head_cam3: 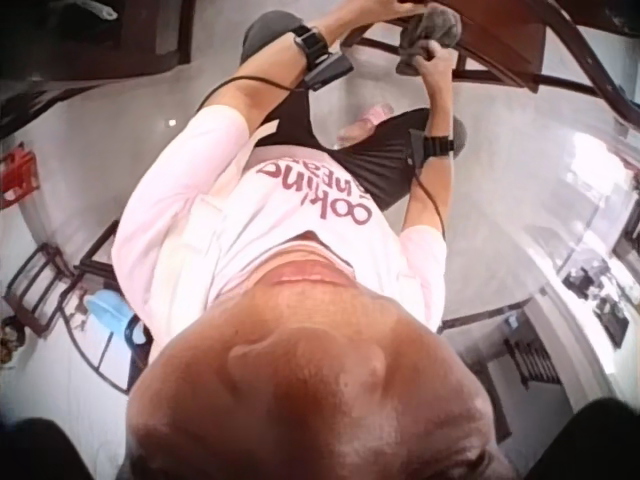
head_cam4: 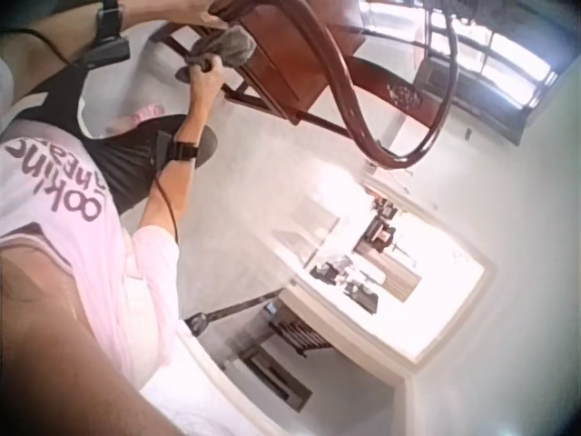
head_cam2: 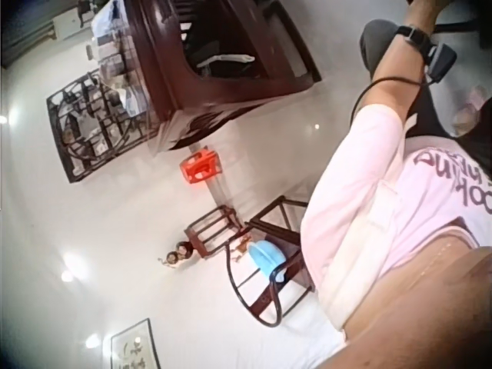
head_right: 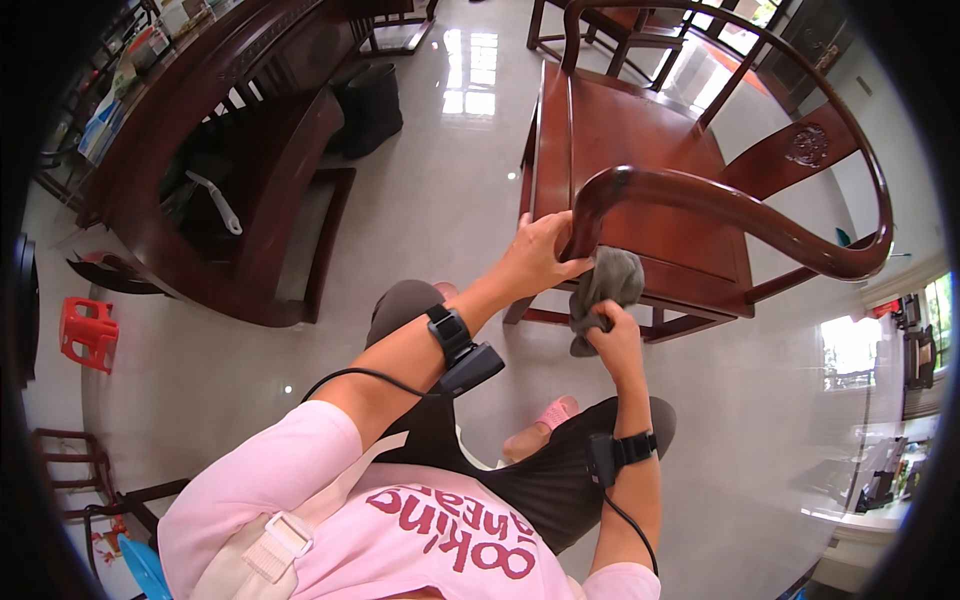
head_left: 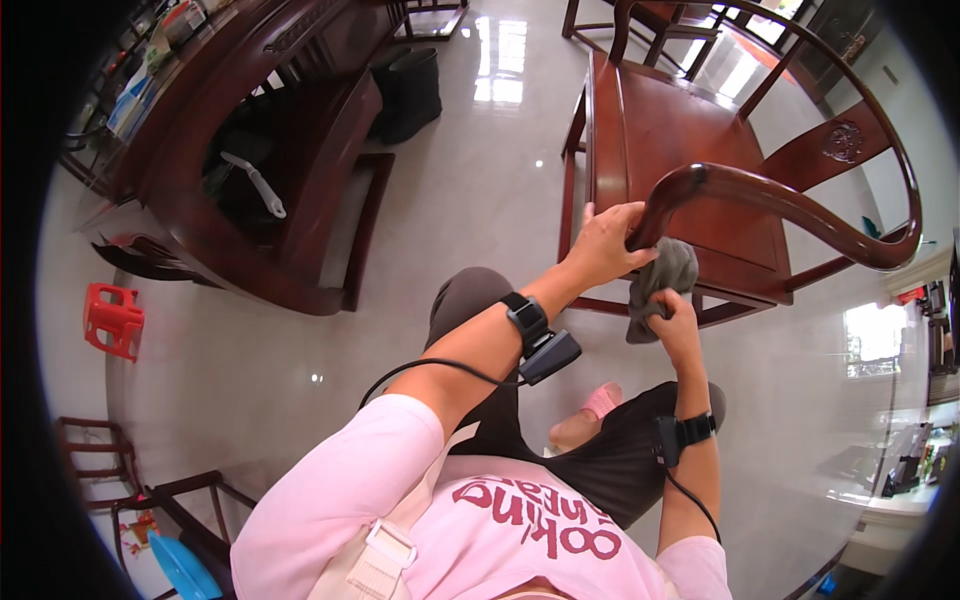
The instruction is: Wiping down wooden chairs and a table with a cloth.
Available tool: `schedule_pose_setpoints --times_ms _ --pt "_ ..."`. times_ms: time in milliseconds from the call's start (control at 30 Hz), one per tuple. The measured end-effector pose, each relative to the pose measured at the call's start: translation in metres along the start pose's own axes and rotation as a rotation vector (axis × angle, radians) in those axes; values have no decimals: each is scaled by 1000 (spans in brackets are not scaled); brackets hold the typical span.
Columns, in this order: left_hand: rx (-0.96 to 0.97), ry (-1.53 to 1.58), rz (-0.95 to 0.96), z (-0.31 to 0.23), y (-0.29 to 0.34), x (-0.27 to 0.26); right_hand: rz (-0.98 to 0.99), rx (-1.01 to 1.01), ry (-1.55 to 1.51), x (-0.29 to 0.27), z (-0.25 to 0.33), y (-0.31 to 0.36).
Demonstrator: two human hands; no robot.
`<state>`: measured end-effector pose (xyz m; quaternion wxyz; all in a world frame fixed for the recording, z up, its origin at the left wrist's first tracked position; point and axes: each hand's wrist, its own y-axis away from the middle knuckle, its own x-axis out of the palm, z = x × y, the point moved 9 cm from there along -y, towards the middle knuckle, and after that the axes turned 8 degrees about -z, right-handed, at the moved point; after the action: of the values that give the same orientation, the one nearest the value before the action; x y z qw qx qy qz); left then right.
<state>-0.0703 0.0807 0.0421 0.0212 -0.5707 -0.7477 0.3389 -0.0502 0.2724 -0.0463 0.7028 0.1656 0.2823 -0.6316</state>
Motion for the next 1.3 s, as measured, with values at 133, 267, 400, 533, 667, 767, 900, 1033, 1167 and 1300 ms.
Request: schedule_pose_setpoints --times_ms 133,267,400,533,667,767,900,1033,1167,1300 --pt "-89 162 -17 6 -3 16 132 188 -72 14 -54 19" --pt "-186 272 -50 13 -6 25 107 269 -205 9 -58 17" --pt "-304 300 42 18 -14 40 171 290 -386 -12 -41 19" --pt "-337 318 65 29 -12 46 -7 294 -529 -54 -45 11" --pt "-332 354 61 27 -11 46 -165 434 -846 -71 -90 17" --pt "-417 460 132 28 -11 53 -223 515 -846 -84 -102 26" --pt "-365 462 219 27 -12 45 -124 481 -812 -91 -65 32" --pt "-458 595 296 24 -8 59 -178 440 -940 -86 -89 54" --pt "-431 672 291 30 -2 53 -251 407 -1098 -86 -93 49" --pt "-494 802 280 47 -2 53 -260 393 -996 -77 -104 42"
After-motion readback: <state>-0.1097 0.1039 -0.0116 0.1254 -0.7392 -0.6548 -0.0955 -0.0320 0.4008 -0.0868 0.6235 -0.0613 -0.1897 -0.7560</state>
